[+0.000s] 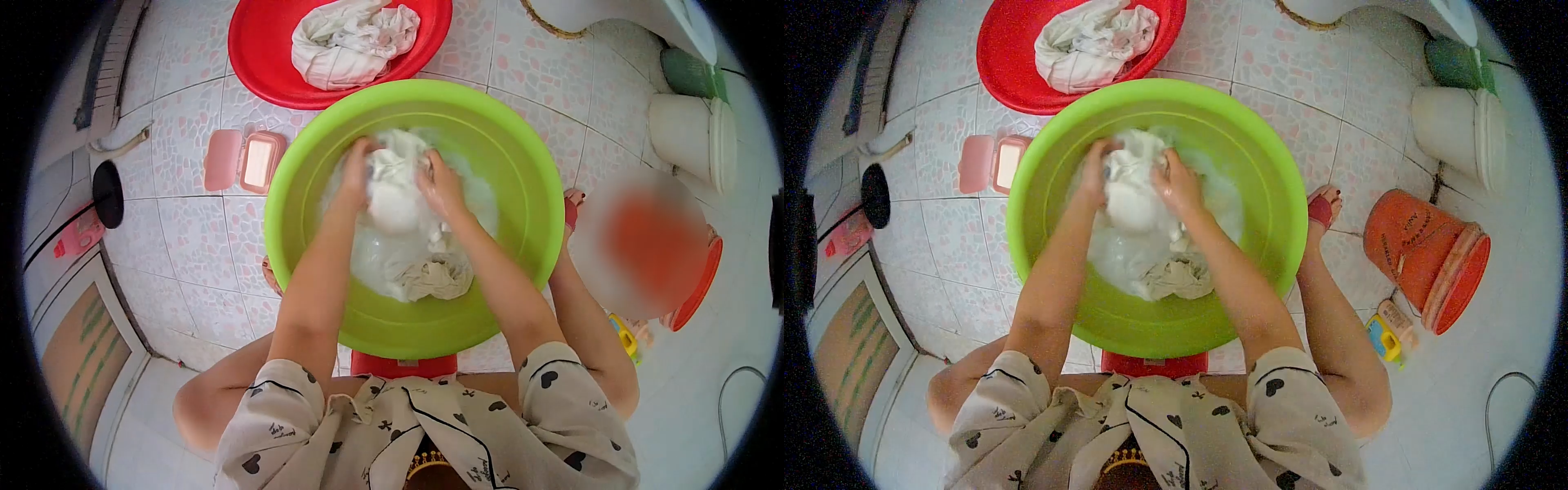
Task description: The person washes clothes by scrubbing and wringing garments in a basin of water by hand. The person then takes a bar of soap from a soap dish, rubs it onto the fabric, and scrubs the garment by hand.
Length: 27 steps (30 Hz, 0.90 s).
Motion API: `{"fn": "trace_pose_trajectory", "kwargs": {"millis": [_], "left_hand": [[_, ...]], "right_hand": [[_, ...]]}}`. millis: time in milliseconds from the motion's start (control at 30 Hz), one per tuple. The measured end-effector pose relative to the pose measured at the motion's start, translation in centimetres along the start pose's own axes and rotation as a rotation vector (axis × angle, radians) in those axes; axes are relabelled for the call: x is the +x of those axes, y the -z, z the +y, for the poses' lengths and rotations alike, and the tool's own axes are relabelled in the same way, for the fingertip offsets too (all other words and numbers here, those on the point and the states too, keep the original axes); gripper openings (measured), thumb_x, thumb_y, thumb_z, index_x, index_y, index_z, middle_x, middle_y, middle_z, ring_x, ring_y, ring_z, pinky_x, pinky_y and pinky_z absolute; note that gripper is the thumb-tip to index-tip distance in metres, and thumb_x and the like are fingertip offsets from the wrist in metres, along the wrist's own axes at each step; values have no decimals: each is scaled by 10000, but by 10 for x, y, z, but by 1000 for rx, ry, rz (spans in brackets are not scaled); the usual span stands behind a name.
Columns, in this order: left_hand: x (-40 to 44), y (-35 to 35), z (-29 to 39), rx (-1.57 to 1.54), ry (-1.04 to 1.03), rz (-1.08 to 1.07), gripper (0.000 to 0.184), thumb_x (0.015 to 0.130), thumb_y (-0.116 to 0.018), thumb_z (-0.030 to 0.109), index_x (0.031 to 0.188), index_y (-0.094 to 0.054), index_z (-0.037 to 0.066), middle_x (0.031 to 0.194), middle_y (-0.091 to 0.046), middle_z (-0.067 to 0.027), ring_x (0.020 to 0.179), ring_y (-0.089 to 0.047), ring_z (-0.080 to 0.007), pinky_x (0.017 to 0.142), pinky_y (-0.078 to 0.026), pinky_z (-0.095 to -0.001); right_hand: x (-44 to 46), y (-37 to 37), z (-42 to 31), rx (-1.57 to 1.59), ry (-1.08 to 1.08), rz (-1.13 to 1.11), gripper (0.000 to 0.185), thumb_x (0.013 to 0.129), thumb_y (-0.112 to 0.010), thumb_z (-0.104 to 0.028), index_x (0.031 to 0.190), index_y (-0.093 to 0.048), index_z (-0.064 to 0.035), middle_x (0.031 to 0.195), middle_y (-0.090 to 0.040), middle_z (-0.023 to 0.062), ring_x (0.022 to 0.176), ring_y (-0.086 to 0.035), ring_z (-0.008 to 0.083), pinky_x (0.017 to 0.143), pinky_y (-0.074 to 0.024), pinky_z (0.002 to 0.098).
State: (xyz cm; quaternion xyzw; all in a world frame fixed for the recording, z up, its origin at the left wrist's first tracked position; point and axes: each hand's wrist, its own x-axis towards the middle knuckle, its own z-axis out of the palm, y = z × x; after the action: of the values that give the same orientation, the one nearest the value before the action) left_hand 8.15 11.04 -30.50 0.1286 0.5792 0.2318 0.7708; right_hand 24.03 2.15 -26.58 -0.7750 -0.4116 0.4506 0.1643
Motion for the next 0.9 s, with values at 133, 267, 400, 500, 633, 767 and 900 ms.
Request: {"fn": "trace_pose_trajectory", "kwargs": {"millis": [133,267,400,500,633,767,900], "left_hand": [[-66,17,27,-52,277,-158,322,769,-632,233,1037,-576,62,932,-603,-65,869,-591,-207,783,-487,-346],[-103,54,12,179,83,-44,329,698,-628,88,1019,-570,45,964,-585,-72,844,-563,-196,775,-467,-295],[-118,59,-24,568,-311,34,440,603,-607,37,1040,-572,75,1023,-565,-92,970,-511,-219,867,-398,-322],[-135,26,-48,1009,-804,109,502,620,-614,125,1120,-566,139,1149,-497,-126,1122,-436,-316,992,-303,-472],[-149,-9,-54,1607,-1037,128,657,686,-603,287,1325,-454,248,1414,-272,-168,1254,-268,-457,984,-232,-649],[-105,3,-77,1822,-996,89,794,674,-599,400,1416,-318,361,1510,-162,-156,1253,-287,-504,969,-166,-724],[-85,-5,-56,1771,-474,-117,735,768,-577,462,1427,-295,299,1480,-201,-197,1242,-342,-472,965,-296,-641]], "right_hand": [[-56,15,-16,50,264,-202,471,764,-636,-327,1172,-504,-133,972,-610,157,910,-597,344,820,-464,435],[-77,59,-1,-133,321,-420,495,719,-650,-231,1178,-499,-124,1137,-526,143,1052,-541,320,864,-453,404],[-86,71,-6,-190,341,-11,374,659,-621,-132,1024,-544,-97,1124,-479,95,1024,-504,297,826,-452,397],[-80,44,18,-186,551,405,361,646,-630,-170,995,-561,-108,1156,-451,110,1061,-442,352,879,-369,511],[-85,30,6,-497,648,352,527,676,-652,-301,1187,-560,-211,1295,-417,103,1165,-378,389,906,-289,615],[-58,14,29,-599,563,244,632,701,-647,-431,1301,-488,-313,1422,-334,75,1286,-282,392,954,-267,662],[-34,17,25,-601,209,-146,623,769,-604,-464,1344,-439,-292,1435,-343,110,1322,-267,386,1009,-297,593]]}}
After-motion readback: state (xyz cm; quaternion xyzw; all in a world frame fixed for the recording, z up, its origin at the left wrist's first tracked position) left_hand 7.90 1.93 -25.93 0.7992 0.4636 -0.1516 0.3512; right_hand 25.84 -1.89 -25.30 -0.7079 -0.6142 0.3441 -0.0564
